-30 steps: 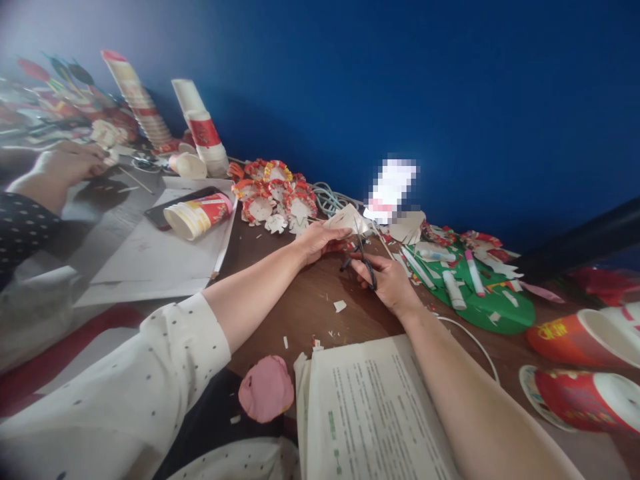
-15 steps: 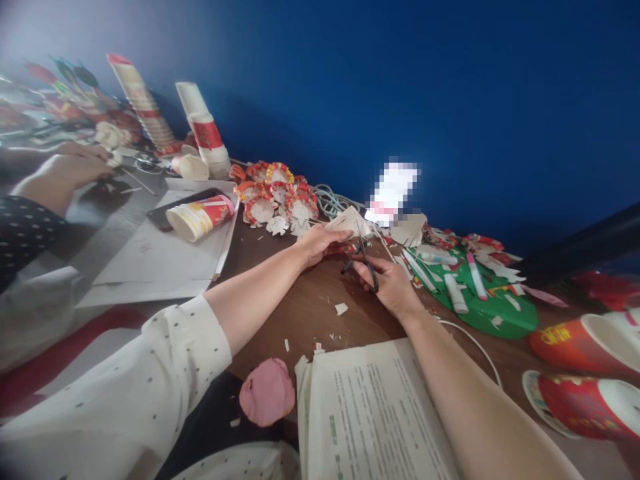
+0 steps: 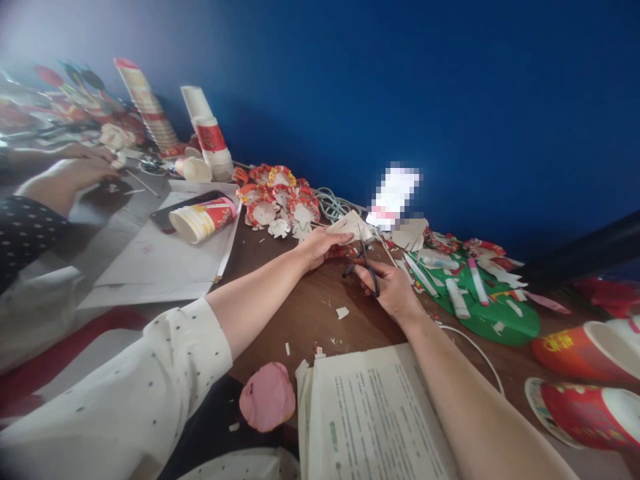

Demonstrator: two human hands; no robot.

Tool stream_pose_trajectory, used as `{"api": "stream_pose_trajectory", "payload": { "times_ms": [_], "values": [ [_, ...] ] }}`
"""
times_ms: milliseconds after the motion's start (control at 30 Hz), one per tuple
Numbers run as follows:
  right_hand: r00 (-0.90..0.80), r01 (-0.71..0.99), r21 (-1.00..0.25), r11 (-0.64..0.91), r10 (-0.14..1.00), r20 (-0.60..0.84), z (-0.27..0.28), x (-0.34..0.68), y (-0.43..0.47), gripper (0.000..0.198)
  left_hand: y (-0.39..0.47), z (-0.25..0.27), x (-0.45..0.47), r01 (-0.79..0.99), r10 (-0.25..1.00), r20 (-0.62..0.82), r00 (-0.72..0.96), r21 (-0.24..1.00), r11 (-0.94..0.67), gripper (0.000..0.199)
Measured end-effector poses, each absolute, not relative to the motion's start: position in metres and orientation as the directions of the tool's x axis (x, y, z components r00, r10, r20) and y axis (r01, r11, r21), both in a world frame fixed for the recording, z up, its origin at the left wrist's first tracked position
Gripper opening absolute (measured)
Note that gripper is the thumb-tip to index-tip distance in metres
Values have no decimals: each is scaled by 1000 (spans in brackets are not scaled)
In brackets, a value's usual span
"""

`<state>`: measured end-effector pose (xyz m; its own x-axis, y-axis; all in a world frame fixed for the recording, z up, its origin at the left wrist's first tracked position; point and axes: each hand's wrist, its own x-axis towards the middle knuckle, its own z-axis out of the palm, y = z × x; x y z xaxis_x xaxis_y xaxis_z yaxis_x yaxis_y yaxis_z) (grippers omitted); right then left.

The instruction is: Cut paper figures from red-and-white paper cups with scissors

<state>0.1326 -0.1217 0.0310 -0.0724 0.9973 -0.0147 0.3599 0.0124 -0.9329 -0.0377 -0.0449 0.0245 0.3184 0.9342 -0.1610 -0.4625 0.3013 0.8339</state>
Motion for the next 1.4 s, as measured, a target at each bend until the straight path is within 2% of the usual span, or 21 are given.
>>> {"api": "stream_pose_trajectory", "payload": {
  "times_ms": [200,900,1133,1400],
  "values": [
    [-78,386,-923,7,997,-25,33,132,-122,54,-44,23,-38,-469,936,-156,316,832,297,24],
    [-54,374,-927,16,999,-4,34,131,-123,51,-49,30,-38,-445,917,-164,364,834,326,11],
    [-66,381,-924,1,998,-26,41,130,-125,49,-48,27,-38,-433,921,-153,360,847,309,19],
    [-90,385,-923,-9,995,-47,44,131,-125,50,-48,27,-40,-338,916,-163,367,894,294,18]
  ]
}}
